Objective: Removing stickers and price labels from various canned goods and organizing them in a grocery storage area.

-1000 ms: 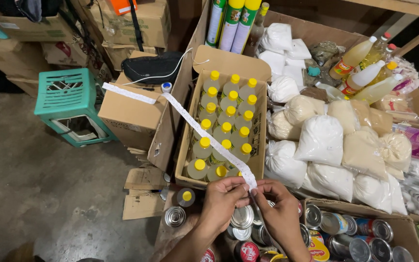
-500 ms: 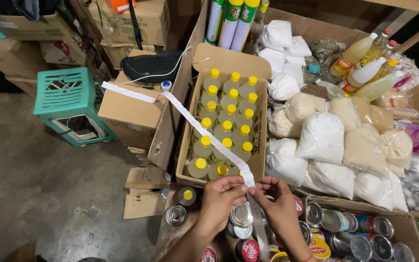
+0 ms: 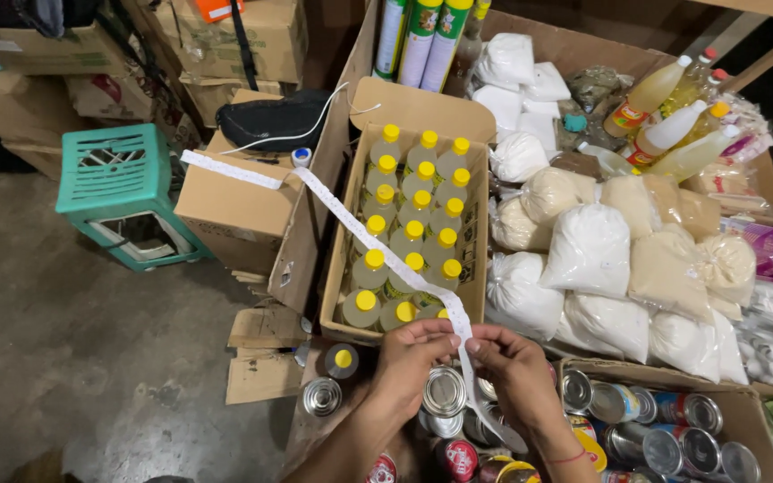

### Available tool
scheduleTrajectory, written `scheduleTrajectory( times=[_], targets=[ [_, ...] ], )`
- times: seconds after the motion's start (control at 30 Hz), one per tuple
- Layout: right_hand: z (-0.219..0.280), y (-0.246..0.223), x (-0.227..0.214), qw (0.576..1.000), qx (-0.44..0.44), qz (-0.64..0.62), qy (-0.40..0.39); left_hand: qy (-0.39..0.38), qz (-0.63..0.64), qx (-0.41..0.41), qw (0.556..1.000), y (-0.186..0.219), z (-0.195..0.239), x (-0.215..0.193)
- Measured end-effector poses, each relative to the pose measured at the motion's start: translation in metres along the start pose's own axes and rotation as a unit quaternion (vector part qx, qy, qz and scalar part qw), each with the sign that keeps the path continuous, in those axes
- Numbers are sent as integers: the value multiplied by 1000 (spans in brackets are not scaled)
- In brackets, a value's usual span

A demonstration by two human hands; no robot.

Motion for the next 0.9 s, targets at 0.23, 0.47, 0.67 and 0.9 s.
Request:
scheduleTrajectory(
  times=[0.23,0.47,0.67,0.9],
  targets=[
    [-56,10,-37,985,-105,132,40,16,-95,15,995,22,-11,7],
    [-94,-10,-38,888,-219,380,137,-19,-220,69,973,13,15,-73],
    [-100,11,-61,874,-211,430,84,53,-553,1,831,-5,85,-152],
    [-52,3,-117,900,-243,340,121,-17,-819,-47,571,-88,116,-208]
  ],
)
Point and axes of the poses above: each hand's wrist, its own z-axis away from the middle knuckle, its own x-axis out of the palm, y = z × x, the point moved 8 cm from there along -z, towards the middle knuckle, and after that the axes turned 1 degree about y, right-handed, at the moved point
